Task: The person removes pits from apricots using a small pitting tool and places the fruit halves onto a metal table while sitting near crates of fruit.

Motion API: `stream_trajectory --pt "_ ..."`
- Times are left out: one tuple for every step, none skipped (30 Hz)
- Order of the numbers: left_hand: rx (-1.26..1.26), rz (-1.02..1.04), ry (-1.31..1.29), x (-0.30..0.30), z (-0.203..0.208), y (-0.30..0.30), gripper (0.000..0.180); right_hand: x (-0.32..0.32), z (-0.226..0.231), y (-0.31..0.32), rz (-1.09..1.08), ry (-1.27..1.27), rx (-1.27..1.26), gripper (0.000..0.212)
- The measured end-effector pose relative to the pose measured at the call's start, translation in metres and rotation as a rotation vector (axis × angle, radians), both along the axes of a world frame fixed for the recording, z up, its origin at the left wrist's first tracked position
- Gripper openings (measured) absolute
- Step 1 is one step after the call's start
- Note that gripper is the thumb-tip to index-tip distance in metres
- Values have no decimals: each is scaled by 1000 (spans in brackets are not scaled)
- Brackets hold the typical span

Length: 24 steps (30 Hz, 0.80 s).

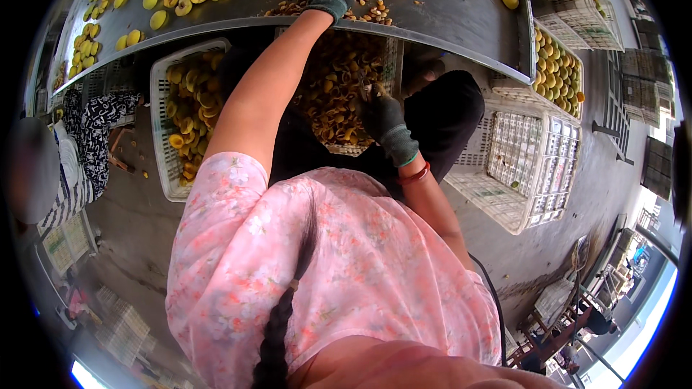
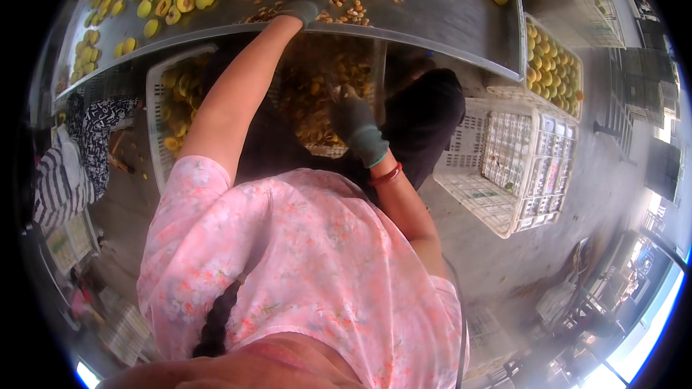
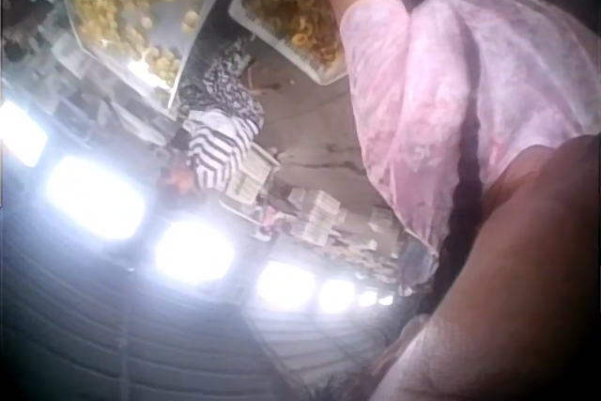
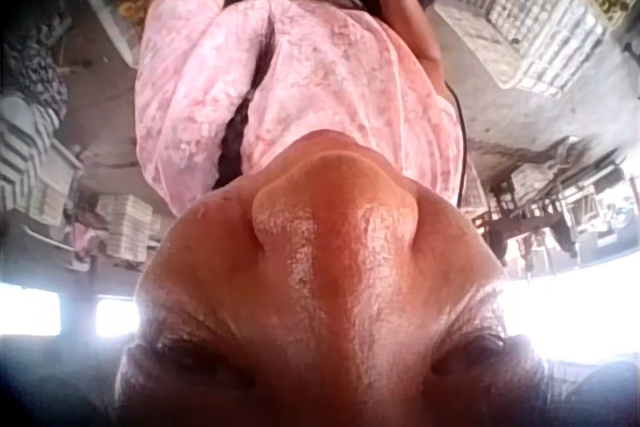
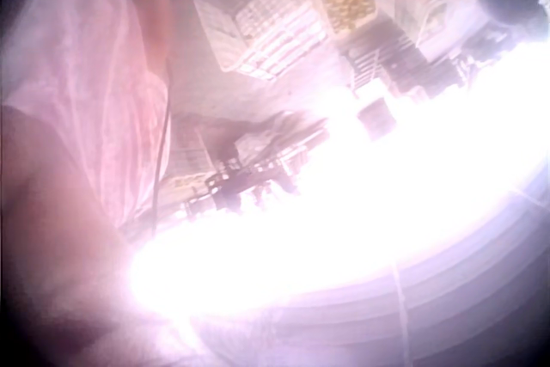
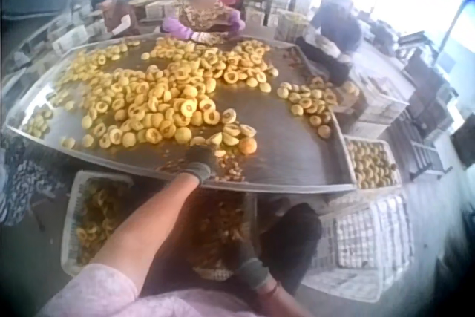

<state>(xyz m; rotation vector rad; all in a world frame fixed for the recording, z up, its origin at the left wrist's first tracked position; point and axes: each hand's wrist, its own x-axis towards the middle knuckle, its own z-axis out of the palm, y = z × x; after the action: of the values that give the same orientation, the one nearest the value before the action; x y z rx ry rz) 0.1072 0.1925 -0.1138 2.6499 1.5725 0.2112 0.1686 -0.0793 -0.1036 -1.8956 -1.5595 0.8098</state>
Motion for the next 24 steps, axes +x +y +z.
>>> stream_trajectory --pt "58 -46 -64 -3 0 -5 34 4 -6 0 -27 -13 162 18" --pt "116 -98 -127 -4 7 -13 34 7 -9 1 -61 -26 324 19" --pt "176 -138 -188 -13 12 -21 33 8 -4 5 -130 193 268 17" --pt "296 -271 -352 -23 18 -32 33 12 1 10 -196 412 210 14" --pt "302 -329 -423 -30 24 -46 34 14 14 12 -265 629 146 11" --pt "307 -384 -496 -38 32 -59 35 14 43 16 -348 984 63 9" --pt "312 -443 -572 -43 41 -74 37 16 53 20 -369 1041 124 11" --pt "293 -472 -591 -47 52 -92 39 19 58 27 -390 1095 186 12" --pt "275 -500 -610 -52 64 -111 40 21 63 31 -409 1149 249 14" --pt "258 -521 -627 -59 72 -127 42 18 74 33 -397 1195 241 15" --pt "209 -543 -699 -62 74 -137 45 13 85 35 -386 1240 235 16" --pt "160 -566 -770 -65 74 -145 47 10 91 35 -375 1285 230 16" --pt "110 -589 -841 -67 76 -155 49 8 93 30 -356 1273 219 16" --pt "-10 -568 -992 -70 84 -164 54 8 95 26 -333 1260 210 16" --pt "-101 -528 -1012 -73 92 -166 54 8 97 23 -311 1248 201 16" --pt "-192 -487 -1030 -76 101 -167 55 9 99 21 -287 1215 211 16" --pt "-279 -438 -1046 -81 106 -169 55 8 101 19 -257 1185 217 16" --pt "-492 -437 -1171 -79 96 -163 55 6 103 17 -228 1155 223 16" --pt "-493 -433 -1117 -83 94 -167 52 3 103 17 -234 1122 222 16" --pt "-494 -433 -1063 -85 94 -169 50 1 104 17 -240 1088 225 16" --pt "-431 -424 -1068 -86 93 -171 46 -1 104 18 -247 1054 229 16" --pt "-369 -411 -1072 -87 92 -173 43 -2 101 20 -217 812 355 16" --pt "-307 -398 -1075 -87 91 -175 40 -2 97 20 -190 566 471 15" --pt "-280 -359 -1081 -89 90 -177 39 -2 92 20 -161 317 581 15"
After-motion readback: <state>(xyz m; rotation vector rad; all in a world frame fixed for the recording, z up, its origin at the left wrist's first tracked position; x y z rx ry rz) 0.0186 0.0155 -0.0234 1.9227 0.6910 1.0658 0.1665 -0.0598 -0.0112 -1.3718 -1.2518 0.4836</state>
